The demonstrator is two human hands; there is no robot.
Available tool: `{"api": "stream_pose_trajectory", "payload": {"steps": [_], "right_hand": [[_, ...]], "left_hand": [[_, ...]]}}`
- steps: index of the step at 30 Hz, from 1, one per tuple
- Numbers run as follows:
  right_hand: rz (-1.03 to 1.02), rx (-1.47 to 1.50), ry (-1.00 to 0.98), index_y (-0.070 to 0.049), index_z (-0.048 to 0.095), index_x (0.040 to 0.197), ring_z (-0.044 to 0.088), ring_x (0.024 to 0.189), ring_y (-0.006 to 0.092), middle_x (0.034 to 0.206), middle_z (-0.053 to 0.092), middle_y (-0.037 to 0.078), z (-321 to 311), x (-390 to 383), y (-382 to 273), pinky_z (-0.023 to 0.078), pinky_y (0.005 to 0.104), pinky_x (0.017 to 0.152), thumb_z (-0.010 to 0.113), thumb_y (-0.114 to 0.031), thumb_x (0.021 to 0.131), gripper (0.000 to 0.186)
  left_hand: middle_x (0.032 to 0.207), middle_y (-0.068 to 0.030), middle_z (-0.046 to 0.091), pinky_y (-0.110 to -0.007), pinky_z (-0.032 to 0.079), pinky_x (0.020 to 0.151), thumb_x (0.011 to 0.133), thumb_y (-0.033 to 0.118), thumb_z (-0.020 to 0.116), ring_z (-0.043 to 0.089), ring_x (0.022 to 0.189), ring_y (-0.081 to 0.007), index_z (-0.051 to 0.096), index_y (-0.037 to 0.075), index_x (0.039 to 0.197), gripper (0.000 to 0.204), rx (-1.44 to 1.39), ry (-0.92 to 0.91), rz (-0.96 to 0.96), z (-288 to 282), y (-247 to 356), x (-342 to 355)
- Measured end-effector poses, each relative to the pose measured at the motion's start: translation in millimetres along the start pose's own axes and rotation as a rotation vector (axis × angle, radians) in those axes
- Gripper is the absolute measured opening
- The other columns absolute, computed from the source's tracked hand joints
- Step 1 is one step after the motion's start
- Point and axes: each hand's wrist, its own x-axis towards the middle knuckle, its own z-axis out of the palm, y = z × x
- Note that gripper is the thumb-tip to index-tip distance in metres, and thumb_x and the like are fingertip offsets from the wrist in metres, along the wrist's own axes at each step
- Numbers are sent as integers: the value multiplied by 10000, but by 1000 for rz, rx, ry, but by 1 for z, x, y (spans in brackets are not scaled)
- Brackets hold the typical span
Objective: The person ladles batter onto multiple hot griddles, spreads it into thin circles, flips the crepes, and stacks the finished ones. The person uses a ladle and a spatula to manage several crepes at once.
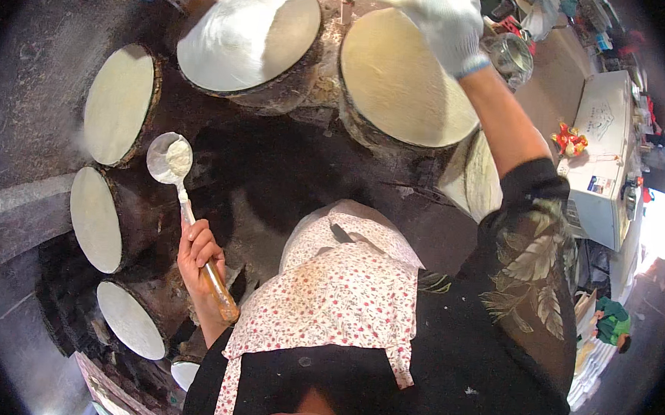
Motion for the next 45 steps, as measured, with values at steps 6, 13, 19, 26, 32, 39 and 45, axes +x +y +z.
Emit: {"api": "stream_pose_trajectory", "payload": {"steps": [6, 13, 19, 26, 32, 39, 45], "right_hand": [[41, -15, -455, -292, 779, 948, 643, 821, 317, 830, 625, 52, 2, -191, -8, 493, 465, 760, 817, -210, 717, 248], [81, 141, -492, -220, 717, 790, 606, 679, 293, 720, 555, 62, -51, -270, 6, 451, 465, 656, 792, -275, 775, 94], [119, 141, -480, -226, 732, 805, 601, 647, 285, 723, 561, 56, -53, -271, -27, 437, 463, 632, 788, -278, 805, 76], [62, 64, -589, -306, 780, 989, 605, 720, 288, 795, 579, 55, -55, -268, -36, 441, 455, 654, 778, -326, 866, 125], [150, -1, -841, -286, 688, 1373, 593, 893, 314, 954, 586, 111, -80, -276, -24, 443, 465, 796, 846, -552, 742, 703], [8, 63, -932, -253, 574, 1496, 590, 896, 340, 1004, 584, 122, -60, -239, -32, 448, 475, 804, 925, -579, 585, 1030], [203, -26, -779, -344, 613, 1458, 609, 841, 345, 978, 583, 116, -54, -234, -30, 504, 479, 759, 874, -408, 737, 769]], "left_hand": [[853, -25, 433, -210, 432, 445, 1167, 200, 393, 425, 588, -58, 440, 77, 1468, 328, -109, 13, 70, -4, -4, 8], [882, -38, 449, -223, 464, 452, 1168, 160, 373, 457, 576, -51, 409, 3, 1421, 300, -3, 18, -7, -11, -137, -36], [884, -39, 461, -213, 470, 462, 1161, 110, 352, 465, 589, -48, 330, 56, 1569, 412, 98, 35, -45, -6, -155, -49], [896, -32, 467, -170, 435, 452, 1161, 143, 384, 407, 594, -37, 333, 121, 1625, 468, 96, 14, -9, -27, -140, -71], [891, -30, 466, -162, 425, 452, 1163, 153, 383, 405, 589, -28, 341, 137, 1631, 471, 86, 91, 43, -36, -136, -82], [888, -32, 451, -176, 418, 450, 1168, 173, 378, 405, 586, -39, 363, 120, 1599, 435, 60, 116, 22, -41, -129, -87], [891, -35, 455, -185, 424, 448, 1170, 179, 368, 415, 586, -48, 359, 103, 1565, 402, 71, 78, 7, -37, -131, -87]]}}
